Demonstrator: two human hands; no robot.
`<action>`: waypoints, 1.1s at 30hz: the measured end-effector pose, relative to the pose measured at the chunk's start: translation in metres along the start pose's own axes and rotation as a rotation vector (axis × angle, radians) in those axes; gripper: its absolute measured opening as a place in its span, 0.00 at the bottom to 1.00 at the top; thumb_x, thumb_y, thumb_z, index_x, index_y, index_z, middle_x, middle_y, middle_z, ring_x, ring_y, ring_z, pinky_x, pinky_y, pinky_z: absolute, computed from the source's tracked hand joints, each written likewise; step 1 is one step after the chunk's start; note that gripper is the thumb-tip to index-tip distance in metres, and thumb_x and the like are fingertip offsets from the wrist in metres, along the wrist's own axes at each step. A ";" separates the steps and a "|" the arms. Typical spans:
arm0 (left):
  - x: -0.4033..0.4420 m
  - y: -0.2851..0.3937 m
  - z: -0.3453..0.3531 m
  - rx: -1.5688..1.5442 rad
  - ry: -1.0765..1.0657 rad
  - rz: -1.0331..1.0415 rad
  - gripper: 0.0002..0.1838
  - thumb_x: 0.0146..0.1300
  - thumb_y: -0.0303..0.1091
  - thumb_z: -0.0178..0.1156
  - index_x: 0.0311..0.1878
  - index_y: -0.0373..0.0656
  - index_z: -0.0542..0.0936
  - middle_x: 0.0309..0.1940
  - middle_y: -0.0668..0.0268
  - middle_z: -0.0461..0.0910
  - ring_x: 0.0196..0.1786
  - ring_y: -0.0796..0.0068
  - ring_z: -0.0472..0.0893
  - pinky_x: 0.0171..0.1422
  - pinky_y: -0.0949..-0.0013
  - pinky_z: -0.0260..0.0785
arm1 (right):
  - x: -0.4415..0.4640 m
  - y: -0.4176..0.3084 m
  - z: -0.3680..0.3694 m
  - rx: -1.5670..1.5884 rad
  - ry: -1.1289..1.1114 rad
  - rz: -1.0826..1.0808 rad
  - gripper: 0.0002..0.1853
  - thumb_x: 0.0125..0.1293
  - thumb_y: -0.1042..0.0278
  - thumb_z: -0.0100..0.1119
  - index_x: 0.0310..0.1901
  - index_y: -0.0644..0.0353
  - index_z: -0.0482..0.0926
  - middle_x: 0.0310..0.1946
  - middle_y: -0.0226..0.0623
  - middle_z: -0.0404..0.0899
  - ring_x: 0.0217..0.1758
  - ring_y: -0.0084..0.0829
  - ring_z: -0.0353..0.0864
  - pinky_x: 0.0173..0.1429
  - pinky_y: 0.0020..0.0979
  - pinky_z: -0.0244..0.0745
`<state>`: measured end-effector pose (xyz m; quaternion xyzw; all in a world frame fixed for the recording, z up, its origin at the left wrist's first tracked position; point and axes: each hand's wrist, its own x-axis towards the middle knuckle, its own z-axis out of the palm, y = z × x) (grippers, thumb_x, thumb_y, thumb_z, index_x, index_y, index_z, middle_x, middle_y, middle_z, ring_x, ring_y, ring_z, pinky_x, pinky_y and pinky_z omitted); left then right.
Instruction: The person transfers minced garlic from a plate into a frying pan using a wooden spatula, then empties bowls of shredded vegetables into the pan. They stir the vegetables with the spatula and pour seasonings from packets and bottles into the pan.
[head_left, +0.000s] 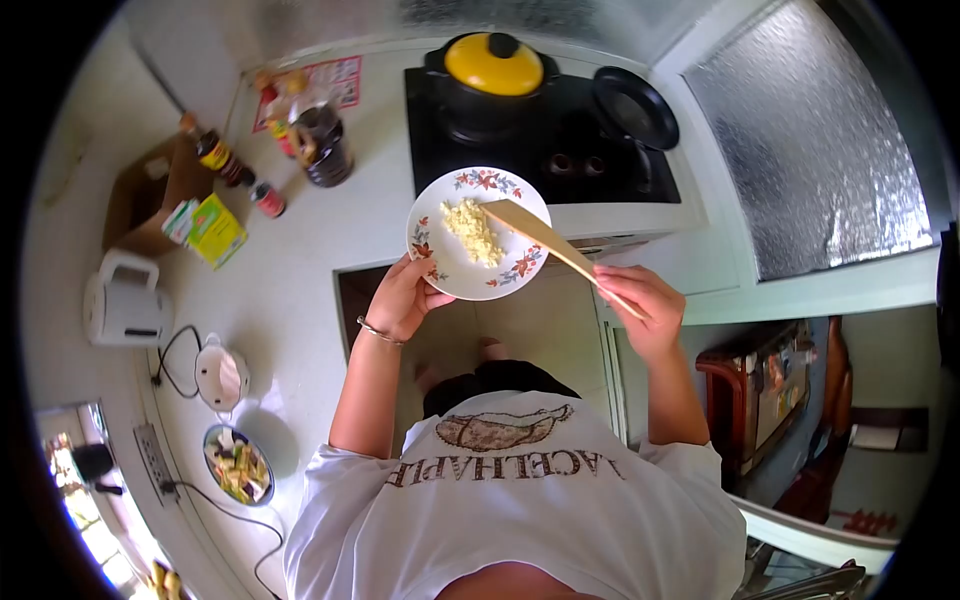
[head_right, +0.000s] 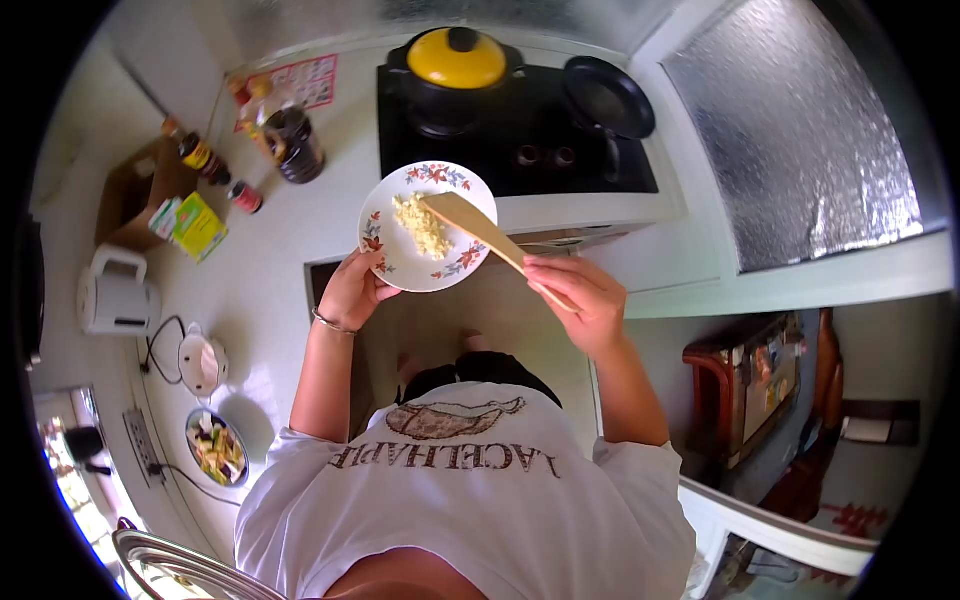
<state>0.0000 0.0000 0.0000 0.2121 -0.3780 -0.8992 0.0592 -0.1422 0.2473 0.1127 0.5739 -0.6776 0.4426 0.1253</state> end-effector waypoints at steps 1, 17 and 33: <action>0.006 0.002 0.004 -0.037 -0.023 -0.015 0.20 0.64 0.35 0.46 0.57 0.37 0.65 0.46 0.59 0.76 0.44 0.69 0.80 0.46 0.66 0.76 | 0.000 -0.002 -0.001 -0.014 0.003 0.006 0.12 0.47 0.83 0.65 0.37 0.64 0.80 0.38 0.41 0.81 0.34 0.33 0.82 0.35 0.25 0.77; 0.116 -0.053 0.147 -0.062 0.114 0.106 0.16 0.65 0.26 0.44 0.56 0.41 0.67 0.47 0.63 0.76 0.44 0.71 0.79 0.42 0.68 0.76 | -0.050 0.170 -0.124 0.181 0.150 -0.074 0.12 0.48 0.82 0.64 0.37 0.65 0.79 0.39 0.40 0.80 0.37 0.34 0.81 0.37 0.25 0.77; 0.220 -0.059 0.228 -0.034 0.213 0.132 0.21 0.62 0.19 0.41 0.60 0.40 0.59 0.55 0.55 0.69 0.54 0.60 0.74 0.57 0.57 0.72 | -0.050 0.279 -0.198 0.522 0.439 0.445 0.10 0.53 0.85 0.59 0.37 0.66 0.78 0.42 0.41 0.78 0.42 0.25 0.78 0.44 0.22 0.74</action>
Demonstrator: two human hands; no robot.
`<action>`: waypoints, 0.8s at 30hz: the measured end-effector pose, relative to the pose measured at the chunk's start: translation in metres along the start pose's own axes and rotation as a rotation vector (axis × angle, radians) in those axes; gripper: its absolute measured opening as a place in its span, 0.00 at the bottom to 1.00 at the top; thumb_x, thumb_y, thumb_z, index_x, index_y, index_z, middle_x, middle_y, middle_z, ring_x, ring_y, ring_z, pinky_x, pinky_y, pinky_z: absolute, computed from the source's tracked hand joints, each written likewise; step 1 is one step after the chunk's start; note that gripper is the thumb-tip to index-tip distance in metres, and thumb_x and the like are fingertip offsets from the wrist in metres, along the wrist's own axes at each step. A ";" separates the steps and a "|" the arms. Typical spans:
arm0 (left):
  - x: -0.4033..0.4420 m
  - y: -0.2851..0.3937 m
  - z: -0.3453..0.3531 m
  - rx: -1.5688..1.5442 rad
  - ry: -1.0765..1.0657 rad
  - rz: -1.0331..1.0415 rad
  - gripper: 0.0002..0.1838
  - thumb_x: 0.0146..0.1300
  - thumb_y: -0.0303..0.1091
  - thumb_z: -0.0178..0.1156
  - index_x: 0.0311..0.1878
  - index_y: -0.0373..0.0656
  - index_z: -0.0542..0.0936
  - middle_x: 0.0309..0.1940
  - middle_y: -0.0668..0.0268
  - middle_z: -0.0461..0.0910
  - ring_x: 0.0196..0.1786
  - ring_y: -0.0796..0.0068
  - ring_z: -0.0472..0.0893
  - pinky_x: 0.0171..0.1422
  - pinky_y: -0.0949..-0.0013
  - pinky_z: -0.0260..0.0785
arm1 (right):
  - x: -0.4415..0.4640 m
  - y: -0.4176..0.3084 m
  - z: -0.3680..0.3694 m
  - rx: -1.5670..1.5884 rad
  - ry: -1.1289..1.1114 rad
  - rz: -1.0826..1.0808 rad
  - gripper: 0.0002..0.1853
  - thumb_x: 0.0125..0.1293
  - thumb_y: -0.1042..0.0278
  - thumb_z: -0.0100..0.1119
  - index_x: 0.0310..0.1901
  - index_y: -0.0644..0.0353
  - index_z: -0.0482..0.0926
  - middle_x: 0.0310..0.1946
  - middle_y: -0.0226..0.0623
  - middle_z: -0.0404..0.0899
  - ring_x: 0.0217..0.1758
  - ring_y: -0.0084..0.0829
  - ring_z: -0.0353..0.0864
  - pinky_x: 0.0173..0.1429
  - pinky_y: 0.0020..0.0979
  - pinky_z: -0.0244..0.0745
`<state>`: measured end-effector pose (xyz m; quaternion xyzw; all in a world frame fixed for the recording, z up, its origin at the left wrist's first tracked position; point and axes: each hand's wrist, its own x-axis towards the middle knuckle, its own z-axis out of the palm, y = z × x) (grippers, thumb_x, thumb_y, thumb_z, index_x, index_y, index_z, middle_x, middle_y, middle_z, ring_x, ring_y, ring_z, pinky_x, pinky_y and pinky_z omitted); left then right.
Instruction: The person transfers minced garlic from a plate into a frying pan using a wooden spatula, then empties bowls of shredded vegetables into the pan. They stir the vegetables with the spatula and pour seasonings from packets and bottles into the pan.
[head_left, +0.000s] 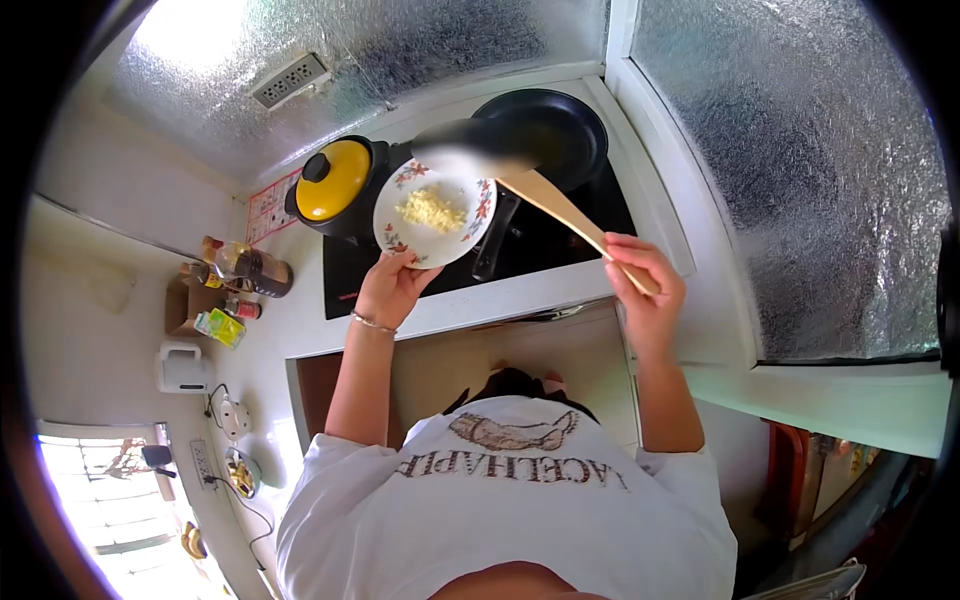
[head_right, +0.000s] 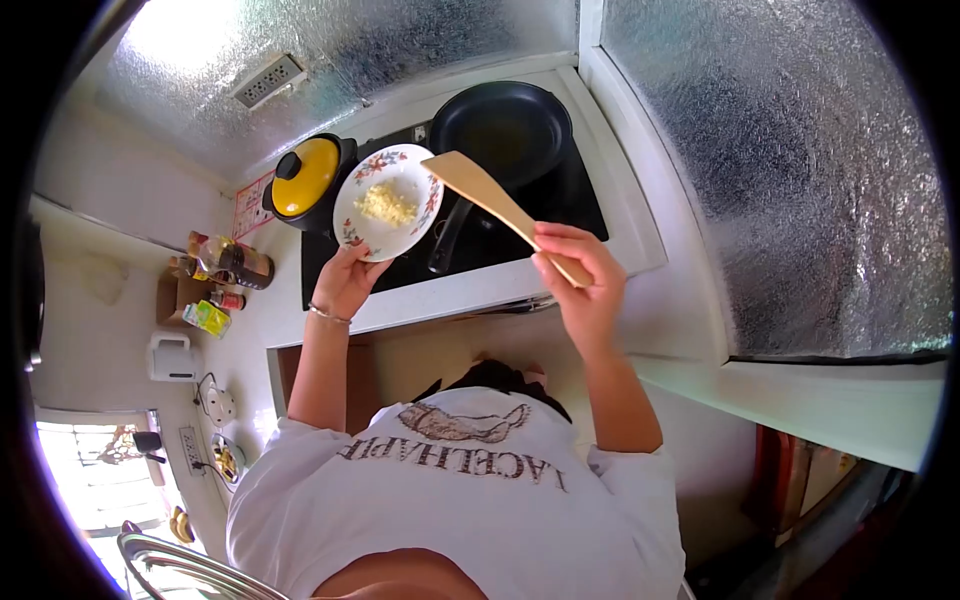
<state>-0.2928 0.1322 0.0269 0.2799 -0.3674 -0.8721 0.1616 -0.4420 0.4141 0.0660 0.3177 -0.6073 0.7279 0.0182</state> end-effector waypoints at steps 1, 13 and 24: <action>0.008 0.004 0.003 -0.019 -0.023 -0.012 0.21 0.62 0.20 0.40 0.60 0.40 0.59 0.55 0.55 0.69 0.54 0.59 0.74 0.57 0.57 0.72 | 0.004 0.002 0.004 0.011 0.009 -0.003 0.09 0.53 0.85 0.59 0.38 0.66 0.78 0.42 0.41 0.78 0.42 0.25 0.78 0.44 0.22 0.74; 0.033 0.022 0.016 -0.043 -0.153 0.052 0.19 0.61 0.20 0.39 0.57 0.37 0.60 0.52 0.53 0.70 0.53 0.57 0.75 0.57 0.55 0.72 | 0.037 0.006 0.058 -0.115 -0.189 -0.072 0.06 0.52 0.84 0.59 0.33 0.65 0.77 0.41 0.39 0.79 0.41 0.26 0.79 0.45 0.24 0.73; 0.057 0.030 -0.002 0.048 -0.106 -0.050 0.20 0.61 0.20 0.40 0.58 0.39 0.59 0.52 0.55 0.71 0.53 0.59 0.75 0.58 0.56 0.70 | 0.088 0.002 0.066 -0.003 0.043 0.147 0.05 0.56 0.77 0.61 0.36 0.64 0.78 0.36 0.33 0.79 0.40 0.20 0.76 0.44 0.21 0.70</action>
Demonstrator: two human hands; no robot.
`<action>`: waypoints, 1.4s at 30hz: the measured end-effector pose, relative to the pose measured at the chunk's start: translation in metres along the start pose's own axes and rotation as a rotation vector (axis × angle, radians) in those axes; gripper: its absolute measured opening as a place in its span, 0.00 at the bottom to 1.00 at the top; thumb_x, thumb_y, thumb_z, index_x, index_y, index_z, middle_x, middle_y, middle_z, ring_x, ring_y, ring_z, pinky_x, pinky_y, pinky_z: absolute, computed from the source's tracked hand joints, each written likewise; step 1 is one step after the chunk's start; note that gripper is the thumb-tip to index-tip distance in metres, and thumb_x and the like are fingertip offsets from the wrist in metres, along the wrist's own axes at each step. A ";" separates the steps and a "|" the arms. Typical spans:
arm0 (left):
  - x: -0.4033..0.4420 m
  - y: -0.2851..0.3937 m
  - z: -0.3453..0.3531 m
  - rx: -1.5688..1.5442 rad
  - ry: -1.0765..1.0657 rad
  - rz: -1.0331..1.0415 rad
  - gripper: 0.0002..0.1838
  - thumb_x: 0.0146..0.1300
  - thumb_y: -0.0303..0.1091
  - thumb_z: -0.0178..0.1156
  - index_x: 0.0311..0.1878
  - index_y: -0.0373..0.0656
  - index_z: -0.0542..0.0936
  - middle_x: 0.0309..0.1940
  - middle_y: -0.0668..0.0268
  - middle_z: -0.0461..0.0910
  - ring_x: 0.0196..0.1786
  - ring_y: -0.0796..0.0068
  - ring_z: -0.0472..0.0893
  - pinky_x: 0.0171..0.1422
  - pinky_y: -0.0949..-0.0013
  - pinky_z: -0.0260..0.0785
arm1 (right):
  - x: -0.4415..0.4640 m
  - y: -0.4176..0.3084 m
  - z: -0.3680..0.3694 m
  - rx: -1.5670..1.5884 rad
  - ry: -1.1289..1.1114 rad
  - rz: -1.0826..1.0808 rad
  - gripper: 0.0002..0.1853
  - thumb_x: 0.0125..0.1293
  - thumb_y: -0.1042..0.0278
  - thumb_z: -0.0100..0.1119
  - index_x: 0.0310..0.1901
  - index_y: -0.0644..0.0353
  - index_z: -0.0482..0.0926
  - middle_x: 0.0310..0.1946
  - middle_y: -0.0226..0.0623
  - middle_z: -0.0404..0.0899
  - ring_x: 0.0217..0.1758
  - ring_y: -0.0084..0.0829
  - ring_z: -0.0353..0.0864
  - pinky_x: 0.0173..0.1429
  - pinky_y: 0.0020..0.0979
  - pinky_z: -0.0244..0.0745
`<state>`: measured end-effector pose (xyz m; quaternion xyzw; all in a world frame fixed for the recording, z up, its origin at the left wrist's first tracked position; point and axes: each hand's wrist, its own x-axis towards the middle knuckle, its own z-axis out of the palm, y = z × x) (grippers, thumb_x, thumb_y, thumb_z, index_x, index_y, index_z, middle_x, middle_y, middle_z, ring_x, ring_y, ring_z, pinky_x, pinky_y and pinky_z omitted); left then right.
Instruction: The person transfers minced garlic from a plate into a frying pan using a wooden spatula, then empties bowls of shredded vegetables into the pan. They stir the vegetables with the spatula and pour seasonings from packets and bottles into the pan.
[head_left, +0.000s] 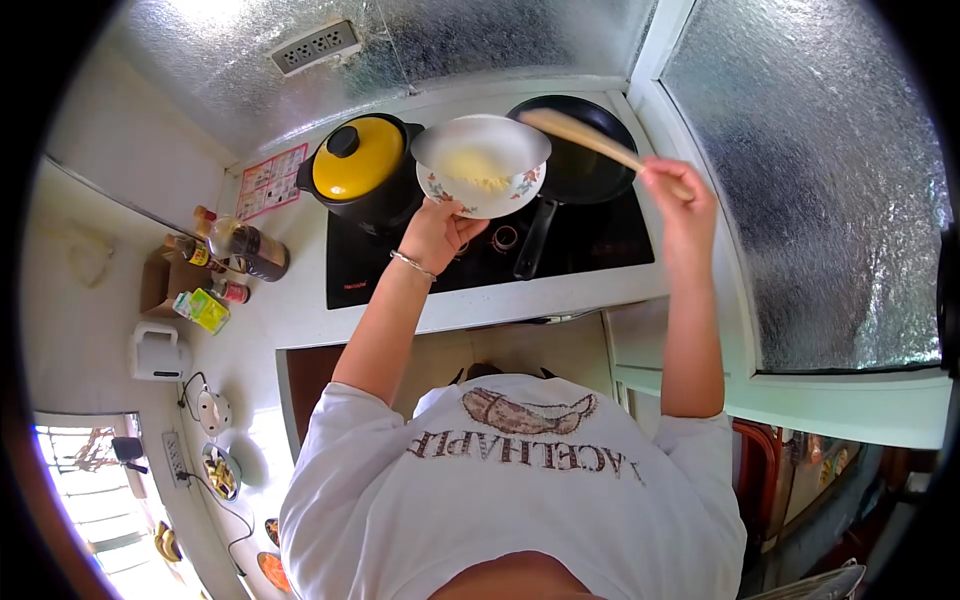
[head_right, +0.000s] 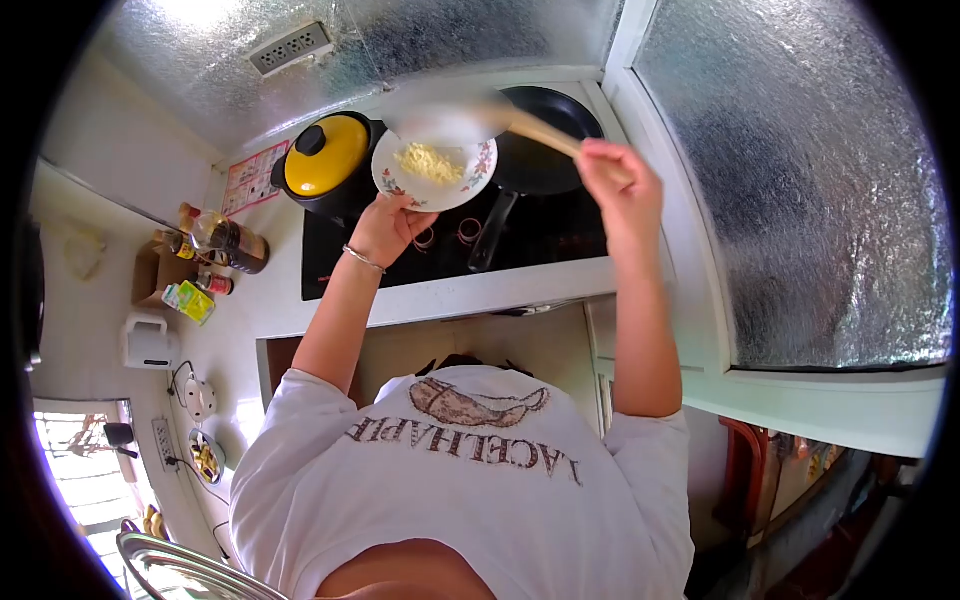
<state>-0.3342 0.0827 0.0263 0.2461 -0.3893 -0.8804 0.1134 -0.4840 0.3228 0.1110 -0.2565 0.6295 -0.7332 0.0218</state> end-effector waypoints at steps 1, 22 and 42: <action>0.003 0.001 0.000 -0.015 -0.025 0.043 0.19 0.62 0.21 0.41 0.58 0.40 0.59 0.51 0.55 0.71 0.52 0.60 0.75 0.58 0.57 0.70 | 0.008 -0.003 -0.007 0.020 0.004 -0.016 0.06 0.56 0.77 0.61 0.36 0.64 0.78 0.36 0.33 0.79 0.40 0.20 0.76 0.45 0.21 0.70; 0.076 0.011 -0.004 0.063 -0.205 -0.076 0.15 0.65 0.22 0.39 0.55 0.33 0.62 0.49 0.52 0.72 0.49 0.59 0.77 0.54 0.57 0.74 | 0.031 0.019 0.061 -0.417 -0.187 -0.010 0.06 0.55 0.71 0.61 0.32 0.64 0.77 0.31 0.33 0.80 0.33 0.22 0.78 0.40 0.22 0.71; 0.017 0.025 -0.026 0.031 -0.137 -0.151 0.11 0.66 0.33 0.44 0.47 0.42 0.72 0.37 0.70 0.78 0.40 0.79 0.79 0.42 0.74 0.76 | 0.053 -0.014 -0.014 -0.253 -0.275 -0.131 0.10 0.60 0.72 0.58 0.44 0.62 0.80 0.31 0.33 0.80 0.30 0.20 0.78 0.39 0.20 0.73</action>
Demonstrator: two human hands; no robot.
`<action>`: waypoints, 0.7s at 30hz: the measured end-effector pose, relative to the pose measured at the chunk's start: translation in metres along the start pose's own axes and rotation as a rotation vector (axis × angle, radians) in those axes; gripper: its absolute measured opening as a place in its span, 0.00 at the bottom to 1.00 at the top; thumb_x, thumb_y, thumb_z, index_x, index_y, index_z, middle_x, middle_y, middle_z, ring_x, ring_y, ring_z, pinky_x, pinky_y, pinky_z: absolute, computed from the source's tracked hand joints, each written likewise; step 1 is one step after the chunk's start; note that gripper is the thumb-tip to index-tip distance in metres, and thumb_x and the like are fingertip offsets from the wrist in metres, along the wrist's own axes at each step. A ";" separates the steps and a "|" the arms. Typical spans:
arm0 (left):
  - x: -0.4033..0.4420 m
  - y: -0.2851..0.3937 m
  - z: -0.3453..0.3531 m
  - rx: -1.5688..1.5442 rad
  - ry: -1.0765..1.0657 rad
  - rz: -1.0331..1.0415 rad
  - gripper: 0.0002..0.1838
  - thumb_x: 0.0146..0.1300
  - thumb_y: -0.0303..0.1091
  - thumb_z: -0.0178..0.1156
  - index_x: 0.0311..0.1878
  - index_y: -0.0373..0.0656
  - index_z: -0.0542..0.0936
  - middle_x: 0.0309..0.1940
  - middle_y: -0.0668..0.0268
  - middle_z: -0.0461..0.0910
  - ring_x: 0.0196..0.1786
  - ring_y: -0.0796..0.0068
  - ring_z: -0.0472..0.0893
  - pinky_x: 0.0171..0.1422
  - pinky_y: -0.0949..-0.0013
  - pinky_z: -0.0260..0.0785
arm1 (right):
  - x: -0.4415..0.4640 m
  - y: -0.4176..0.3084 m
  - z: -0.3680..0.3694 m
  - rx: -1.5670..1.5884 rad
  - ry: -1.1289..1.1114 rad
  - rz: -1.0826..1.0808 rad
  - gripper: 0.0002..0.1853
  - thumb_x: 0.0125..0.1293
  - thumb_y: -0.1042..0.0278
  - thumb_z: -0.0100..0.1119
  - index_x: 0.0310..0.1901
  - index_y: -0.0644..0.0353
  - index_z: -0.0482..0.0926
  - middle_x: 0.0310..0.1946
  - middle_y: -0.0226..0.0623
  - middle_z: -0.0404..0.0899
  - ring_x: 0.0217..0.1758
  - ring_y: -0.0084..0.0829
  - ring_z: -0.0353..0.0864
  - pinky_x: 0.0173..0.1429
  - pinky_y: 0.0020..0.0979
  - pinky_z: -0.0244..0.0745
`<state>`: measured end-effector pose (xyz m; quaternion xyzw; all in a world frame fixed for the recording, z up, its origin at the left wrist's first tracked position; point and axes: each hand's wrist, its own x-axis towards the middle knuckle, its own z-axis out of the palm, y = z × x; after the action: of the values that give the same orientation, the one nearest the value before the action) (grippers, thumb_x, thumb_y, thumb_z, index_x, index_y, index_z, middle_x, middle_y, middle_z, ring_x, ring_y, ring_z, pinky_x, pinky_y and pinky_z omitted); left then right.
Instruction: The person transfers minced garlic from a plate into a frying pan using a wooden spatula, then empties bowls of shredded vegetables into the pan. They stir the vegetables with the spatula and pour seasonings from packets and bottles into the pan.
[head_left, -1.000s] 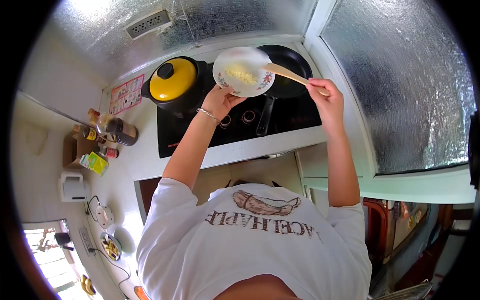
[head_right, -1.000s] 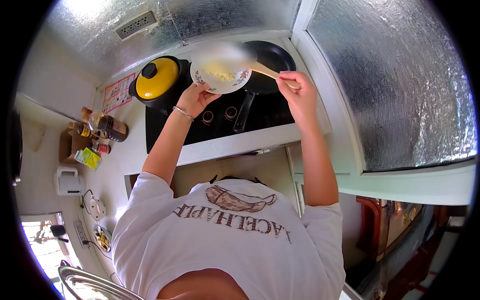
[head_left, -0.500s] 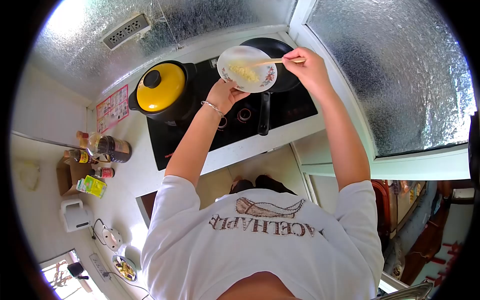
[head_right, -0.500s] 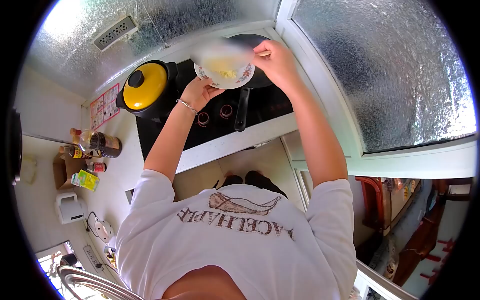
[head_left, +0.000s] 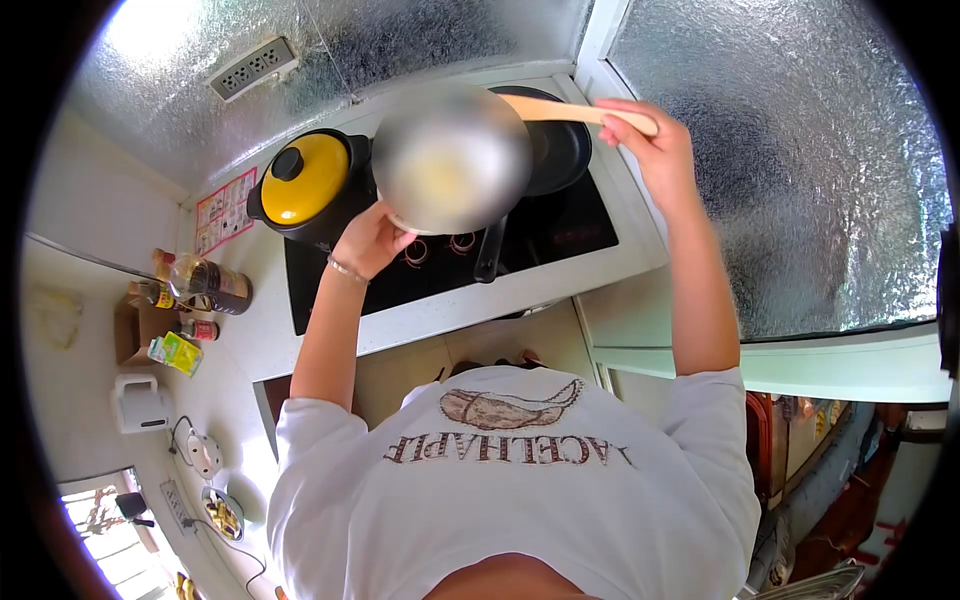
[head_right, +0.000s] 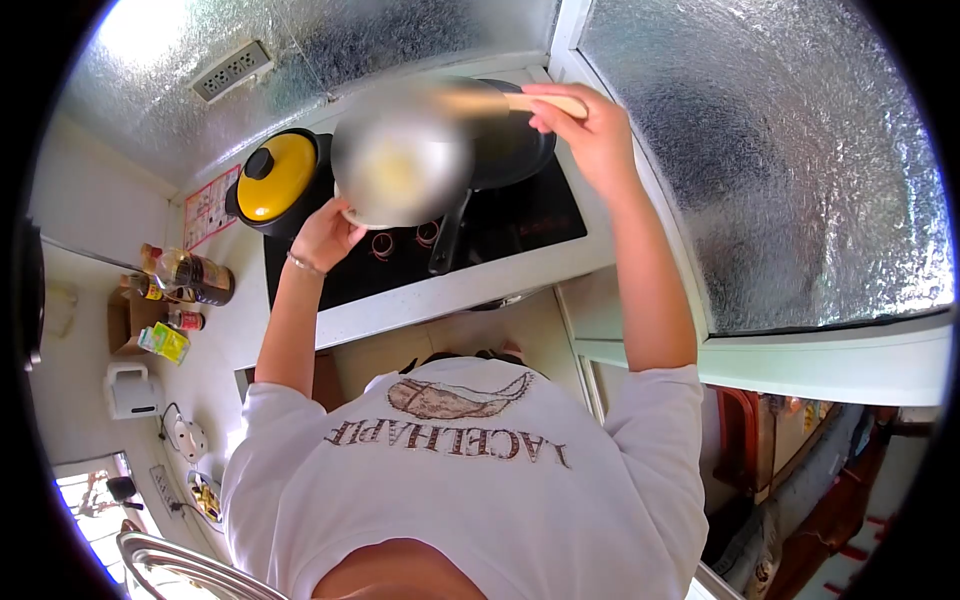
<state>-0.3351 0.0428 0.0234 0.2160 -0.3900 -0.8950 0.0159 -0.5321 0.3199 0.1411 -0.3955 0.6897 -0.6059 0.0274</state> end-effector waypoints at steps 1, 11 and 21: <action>-0.006 -0.005 -0.007 0.005 0.005 0.004 0.11 0.66 0.33 0.44 0.47 0.42 0.72 0.37 0.70 0.78 0.40 0.79 0.79 0.42 0.74 0.76 | -0.007 0.004 -0.004 0.055 0.025 0.028 0.10 0.60 0.73 0.58 0.44 0.63 0.79 0.31 0.34 0.80 0.30 0.20 0.78 0.39 0.20 0.73; -0.021 -0.029 0.003 -0.113 0.139 0.152 0.19 0.68 0.40 0.37 0.56 0.41 0.66 0.49 0.63 0.74 0.47 0.71 0.78 0.43 0.69 0.77 | -0.026 0.055 -0.019 0.628 0.408 -0.030 0.10 0.61 0.78 0.55 0.44 0.71 0.77 0.35 0.41 0.78 0.30 0.26 0.76 0.36 0.25 0.70; 0.006 -0.017 0.049 0.014 -0.035 0.029 0.20 0.68 0.37 0.41 0.57 0.32 0.63 0.50 0.54 0.72 0.50 0.63 0.77 0.49 0.61 0.77 | -0.036 0.022 -0.017 0.080 0.010 -0.020 0.08 0.60 0.79 0.55 0.41 0.69 0.77 0.36 0.40 0.80 0.34 0.25 0.80 0.40 0.22 0.74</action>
<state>-0.3574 0.0876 0.0386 0.1948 -0.3997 -0.8955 0.0207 -0.5275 0.3538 0.1111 -0.3978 0.6610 -0.6354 0.0338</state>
